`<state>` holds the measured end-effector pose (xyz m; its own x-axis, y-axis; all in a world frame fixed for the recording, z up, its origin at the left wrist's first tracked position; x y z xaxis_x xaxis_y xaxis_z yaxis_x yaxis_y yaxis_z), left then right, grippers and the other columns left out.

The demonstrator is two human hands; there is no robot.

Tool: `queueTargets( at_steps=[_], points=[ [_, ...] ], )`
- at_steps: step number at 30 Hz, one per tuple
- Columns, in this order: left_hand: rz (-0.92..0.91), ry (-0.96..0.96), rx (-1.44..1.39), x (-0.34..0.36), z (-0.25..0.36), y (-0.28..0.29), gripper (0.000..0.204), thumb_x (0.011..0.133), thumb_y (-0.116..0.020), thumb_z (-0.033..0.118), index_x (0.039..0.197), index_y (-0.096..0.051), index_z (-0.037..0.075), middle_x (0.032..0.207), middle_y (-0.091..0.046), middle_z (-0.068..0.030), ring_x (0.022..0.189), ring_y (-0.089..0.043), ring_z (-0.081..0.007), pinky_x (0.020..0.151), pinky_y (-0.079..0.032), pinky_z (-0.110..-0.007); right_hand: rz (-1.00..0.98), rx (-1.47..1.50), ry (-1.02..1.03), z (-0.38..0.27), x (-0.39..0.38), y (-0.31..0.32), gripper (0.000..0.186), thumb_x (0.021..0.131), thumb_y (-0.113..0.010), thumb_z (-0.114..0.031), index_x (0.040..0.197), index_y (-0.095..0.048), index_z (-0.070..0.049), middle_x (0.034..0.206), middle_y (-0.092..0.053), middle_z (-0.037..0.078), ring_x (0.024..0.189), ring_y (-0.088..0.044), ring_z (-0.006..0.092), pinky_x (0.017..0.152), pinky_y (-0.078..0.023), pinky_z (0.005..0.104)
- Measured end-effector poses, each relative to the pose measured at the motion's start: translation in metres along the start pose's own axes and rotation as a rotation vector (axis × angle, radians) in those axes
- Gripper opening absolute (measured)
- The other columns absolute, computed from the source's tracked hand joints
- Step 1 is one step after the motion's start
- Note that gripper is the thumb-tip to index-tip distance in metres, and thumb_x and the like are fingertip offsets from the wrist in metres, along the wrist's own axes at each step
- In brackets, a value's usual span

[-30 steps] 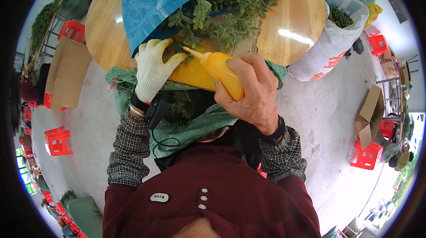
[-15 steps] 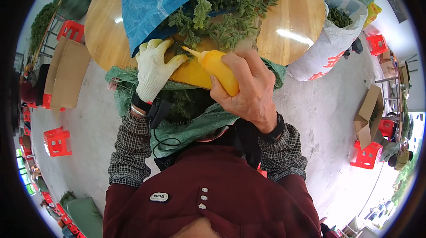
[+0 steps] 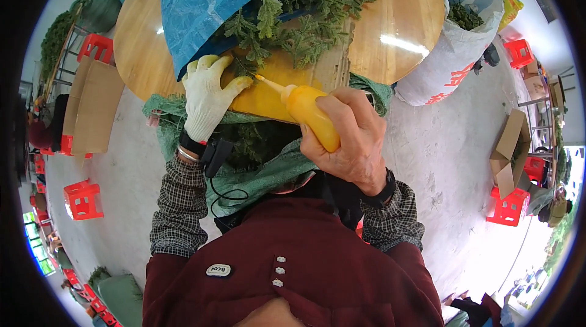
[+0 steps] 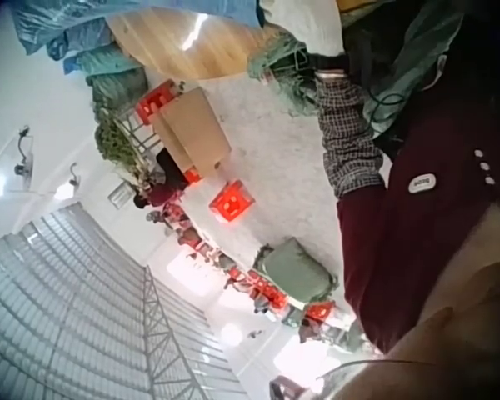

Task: The person picks up plant sprigs from a blue bag and applies liquid from a squeeze bottle onto them against a cardboard surface. After treating each sprig, they place it into a large green bag.

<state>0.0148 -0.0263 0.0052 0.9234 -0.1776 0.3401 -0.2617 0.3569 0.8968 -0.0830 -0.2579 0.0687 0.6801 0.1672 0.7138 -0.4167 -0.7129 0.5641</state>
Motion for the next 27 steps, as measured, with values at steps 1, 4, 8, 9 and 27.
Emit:
queueTargets(
  at_steps=[1, 4, 8, 9, 27],
  points=[
    [0.005, 0.001, 0.001, 0.000, 0.000, 0.000, 0.054, 0.075, -0.076, 0.042, 0.114, -0.068, 0.005, 0.113, -0.060, -0.0126, 0.109, -0.050, -0.0334, 0.095, -0.037, -0.045, -0.001, 0.000, -0.002, 0.000, -0.002, 0.001, 0.042, 0.064, -0.075, -0.005, 0.102, -0.059, -0.003, 0.095, -0.061, 0.017, 0.078, -0.064, 0.0296, 0.066, -0.054, 0.0364],
    [0.010, 0.002, 0.002, 0.000, 0.000, 0.000, 0.053, 0.075, -0.076, 0.042, 0.113, -0.068, 0.005, 0.113, -0.060, -0.0125, 0.110, -0.050, -0.0334, 0.095, -0.037, -0.045, -0.007, 0.001, -0.014, 0.002, -0.006, 0.005, 0.042, 0.064, -0.075, -0.006, 0.103, -0.058, -0.003, 0.095, -0.061, 0.018, 0.078, -0.064, 0.0299, 0.066, -0.054, 0.0365],
    [0.017, 0.004, -0.004, 0.000, -0.001, 0.000, 0.051, 0.076, -0.076, 0.041, 0.112, -0.069, 0.005, 0.113, -0.060, -0.0122, 0.110, -0.050, -0.0331, 0.096, -0.037, -0.045, -0.027, 0.013, -0.036, 0.001, -0.011, 0.016, 0.042, 0.065, -0.074, -0.006, 0.103, -0.058, -0.003, 0.095, -0.061, 0.018, 0.077, -0.064, 0.0300, 0.066, -0.054, 0.0365],
    [0.021, 0.005, -0.010, -0.001, -0.002, -0.001, 0.050, 0.076, -0.075, 0.040, 0.111, -0.069, 0.005, 0.113, -0.061, -0.0120, 0.109, -0.050, -0.0330, 0.096, -0.037, -0.045, -0.038, 0.019, -0.043, 0.000, -0.012, 0.020, 0.042, 0.066, -0.074, -0.006, 0.103, -0.058, -0.003, 0.095, -0.061, 0.018, 0.077, -0.064, 0.0300, 0.067, -0.054, 0.0365],
    [0.080, -0.010, -0.054, 0.000, -0.001, 0.003, 0.036, 0.079, -0.073, 0.034, 0.102, -0.072, 0.007, 0.106, -0.063, -0.0088, 0.108, -0.052, -0.0309, 0.093, -0.037, -0.044, -0.017, 0.005, 0.024, -0.001, 0.024, -0.012, 0.043, 0.064, -0.077, -0.005, 0.103, -0.059, -0.001, 0.095, -0.061, 0.017, 0.079, -0.064, 0.0306, 0.068, -0.054, 0.0367]
  ],
)
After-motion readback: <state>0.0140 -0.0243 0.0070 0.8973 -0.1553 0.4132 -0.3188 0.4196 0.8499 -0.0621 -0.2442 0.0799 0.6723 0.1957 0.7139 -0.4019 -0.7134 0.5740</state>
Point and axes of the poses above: each hand's wrist, its own x-axis towards the middle knuckle, its own y-axis out of the back of the hand, z = x × y, the point moved 5 cm from there along x, towards the middle knuckle
